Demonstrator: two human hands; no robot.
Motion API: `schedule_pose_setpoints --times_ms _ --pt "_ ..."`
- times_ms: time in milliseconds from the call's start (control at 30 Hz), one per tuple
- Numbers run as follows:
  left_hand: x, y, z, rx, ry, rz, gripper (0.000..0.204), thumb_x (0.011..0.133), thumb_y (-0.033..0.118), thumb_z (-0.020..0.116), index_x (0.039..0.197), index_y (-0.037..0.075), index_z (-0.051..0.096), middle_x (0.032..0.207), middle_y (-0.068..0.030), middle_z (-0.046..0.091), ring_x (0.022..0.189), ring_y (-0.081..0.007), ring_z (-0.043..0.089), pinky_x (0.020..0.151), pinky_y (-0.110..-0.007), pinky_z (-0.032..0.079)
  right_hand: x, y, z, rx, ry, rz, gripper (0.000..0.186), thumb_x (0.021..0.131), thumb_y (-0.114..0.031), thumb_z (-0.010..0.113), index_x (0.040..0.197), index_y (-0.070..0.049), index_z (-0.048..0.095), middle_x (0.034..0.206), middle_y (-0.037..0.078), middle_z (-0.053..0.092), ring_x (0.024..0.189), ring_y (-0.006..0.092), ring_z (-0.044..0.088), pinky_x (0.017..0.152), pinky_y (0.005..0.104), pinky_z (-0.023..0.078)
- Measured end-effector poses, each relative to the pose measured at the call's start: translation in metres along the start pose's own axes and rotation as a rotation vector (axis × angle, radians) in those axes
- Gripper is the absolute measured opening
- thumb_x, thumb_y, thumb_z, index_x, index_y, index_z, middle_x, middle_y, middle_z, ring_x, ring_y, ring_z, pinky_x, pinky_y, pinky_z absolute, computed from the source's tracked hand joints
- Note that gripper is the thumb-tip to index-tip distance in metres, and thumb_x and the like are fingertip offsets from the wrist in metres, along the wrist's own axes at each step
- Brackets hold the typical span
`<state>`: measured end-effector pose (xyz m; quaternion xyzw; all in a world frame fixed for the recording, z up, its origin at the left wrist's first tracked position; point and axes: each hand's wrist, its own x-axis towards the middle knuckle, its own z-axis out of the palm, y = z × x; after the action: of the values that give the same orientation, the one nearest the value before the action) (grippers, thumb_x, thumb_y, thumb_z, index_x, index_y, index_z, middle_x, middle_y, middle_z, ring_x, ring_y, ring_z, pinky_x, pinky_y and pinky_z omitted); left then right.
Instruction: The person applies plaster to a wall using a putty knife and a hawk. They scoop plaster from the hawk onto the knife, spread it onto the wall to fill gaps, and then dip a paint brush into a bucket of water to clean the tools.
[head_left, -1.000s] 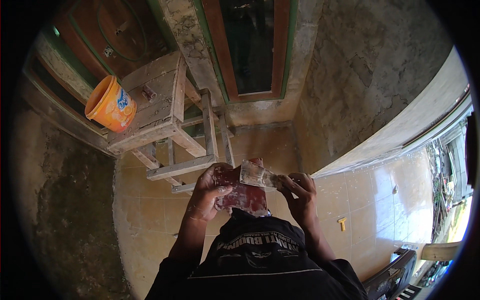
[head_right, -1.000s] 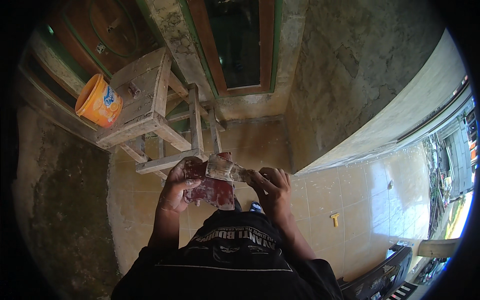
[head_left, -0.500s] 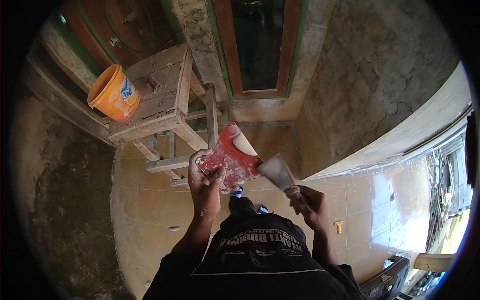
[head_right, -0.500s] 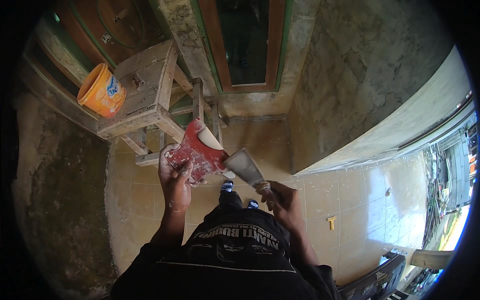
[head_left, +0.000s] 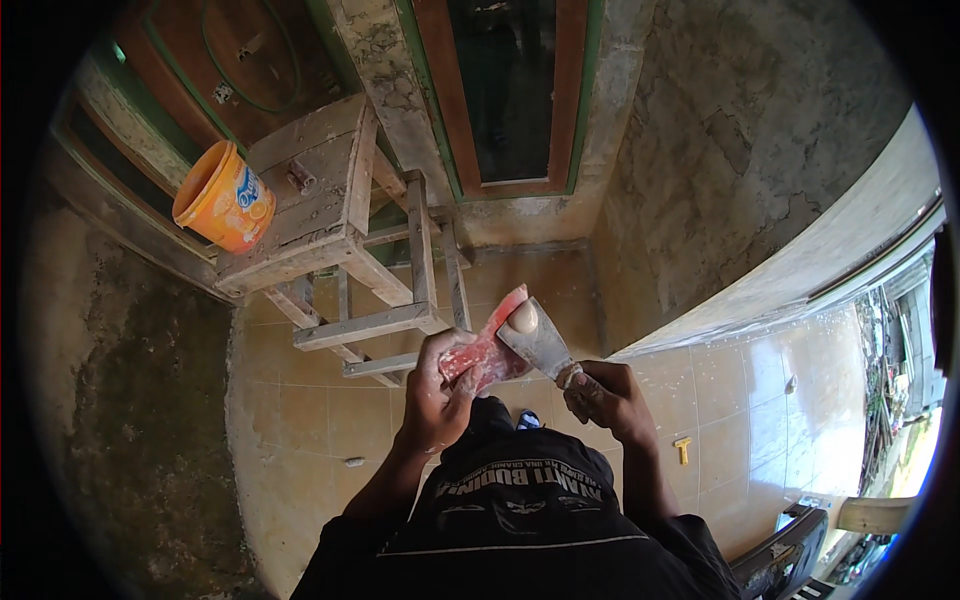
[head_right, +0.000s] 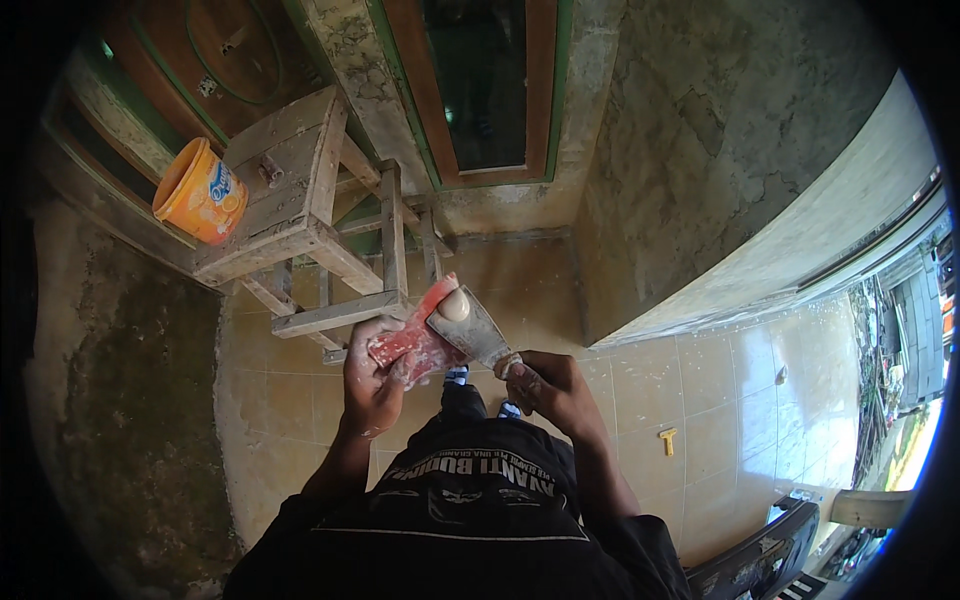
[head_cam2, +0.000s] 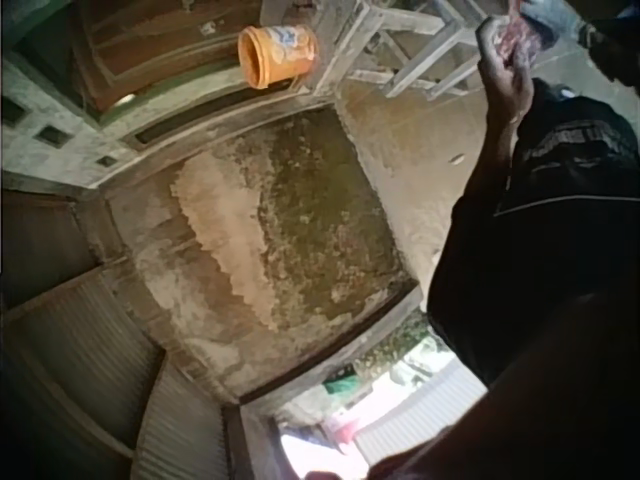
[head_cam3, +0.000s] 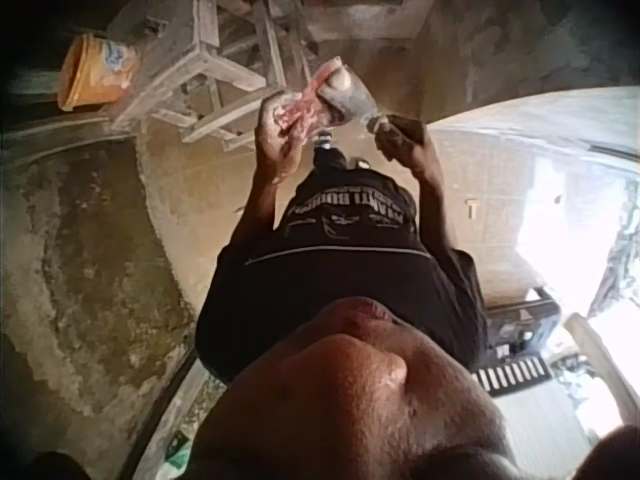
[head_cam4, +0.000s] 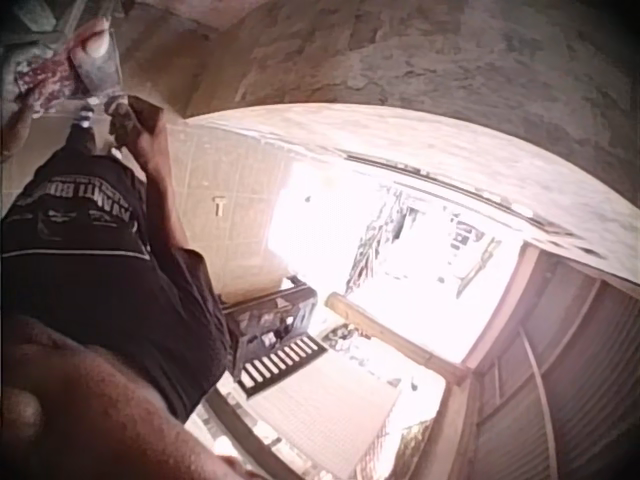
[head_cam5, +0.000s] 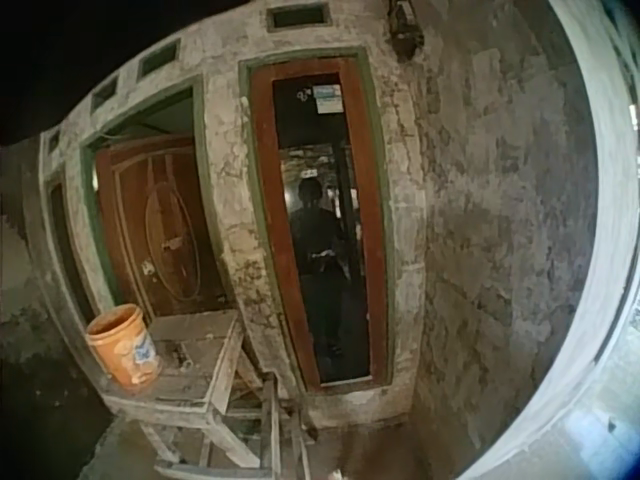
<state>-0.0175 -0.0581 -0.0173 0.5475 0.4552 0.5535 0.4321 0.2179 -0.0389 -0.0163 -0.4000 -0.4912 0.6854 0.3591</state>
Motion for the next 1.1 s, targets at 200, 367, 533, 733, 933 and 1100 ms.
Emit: schedule_pose_setpoints --times_ms 200,367,533,733,933,1100 --pt "0.008 0.012 0.002 -0.153 -0.145 -0.341 0.035 0.084 -0.003 0.054 0.116 0.000 0.041 0.102 -0.0095 0.055 0.087 -0.0143 0.058 0.073 -0.026 0.052 0.008 0.016 0.005 -0.042 0.147 -0.160 0.029 0.089 -0.023 0.059 0.100 0.004 0.062 0.069 0.002 0.056 0.058 0.0081 0.050 0.050 0.0232 0.040" --pt "0.016 0.010 -0.010 -0.495 -0.068 -0.528 0.042 0.076 -0.007 0.056 0.114 0.003 0.043 0.098 -0.0085 0.056 0.083 -0.0165 0.060 0.058 -0.032 0.059 0.020 0.029 0.013 -0.668 0.454 -0.564 0.031 0.071 -0.007 0.072 0.101 -0.013 0.068 0.089 0.005 0.062 0.072 0.0196 0.057 0.064 0.0327 0.045" --pt "0.021 0.009 -0.027 -0.562 -0.057 -0.526 0.041 0.073 -0.001 0.061 0.112 0.003 0.047 0.096 -0.0081 0.059 0.081 -0.0160 0.061 0.048 -0.029 0.056 0.022 0.030 0.003 -1.030 0.517 -0.751 0.028 0.069 -0.011 0.073 0.096 -0.015 0.069 0.085 0.002 0.061 0.074 0.0209 0.055 0.068 0.0347 0.041" --pt "0.021 0.010 -0.038 -0.605 0.030 -0.467 0.045 0.074 -0.001 0.061 0.115 0.002 0.044 0.097 -0.0078 0.059 0.079 -0.0153 0.062 0.053 -0.029 0.056 0.010 0.019 -0.007 -0.992 0.493 -0.690 0.027 0.072 -0.009 0.071 0.099 -0.011 0.068 0.082 0.005 0.062 0.071 0.0221 0.056 0.064 0.0334 0.042" --pt "0.021 0.002 -0.025 -0.365 0.300 -0.171 0.045 0.077 -0.006 0.060 0.117 0.001 0.043 0.103 -0.0072 0.055 0.094 -0.0123 0.055 0.088 -0.027 0.044 -0.007 0.006 -0.006 -0.143 0.152 -0.073 0.018 0.085 -0.009 0.059 0.099 0.002 0.064 0.073 0.006 0.061 0.063 0.0113 0.053 0.056 0.0236 0.042" --pt "0.016 0.015 -0.007 -0.317 0.266 -0.071 0.038 0.084 0.003 0.062 0.116 0.000 0.042 0.107 -0.0105 0.052 0.095 -0.0148 0.056 0.085 -0.028 0.046 0.002 0.013 -0.006 -0.097 0.049 0.056 0.029 0.091 -0.024 0.055 0.096 0.003 0.063 0.067 0.003 0.056 0.056 0.0074 0.049 0.051 0.0225 0.040"
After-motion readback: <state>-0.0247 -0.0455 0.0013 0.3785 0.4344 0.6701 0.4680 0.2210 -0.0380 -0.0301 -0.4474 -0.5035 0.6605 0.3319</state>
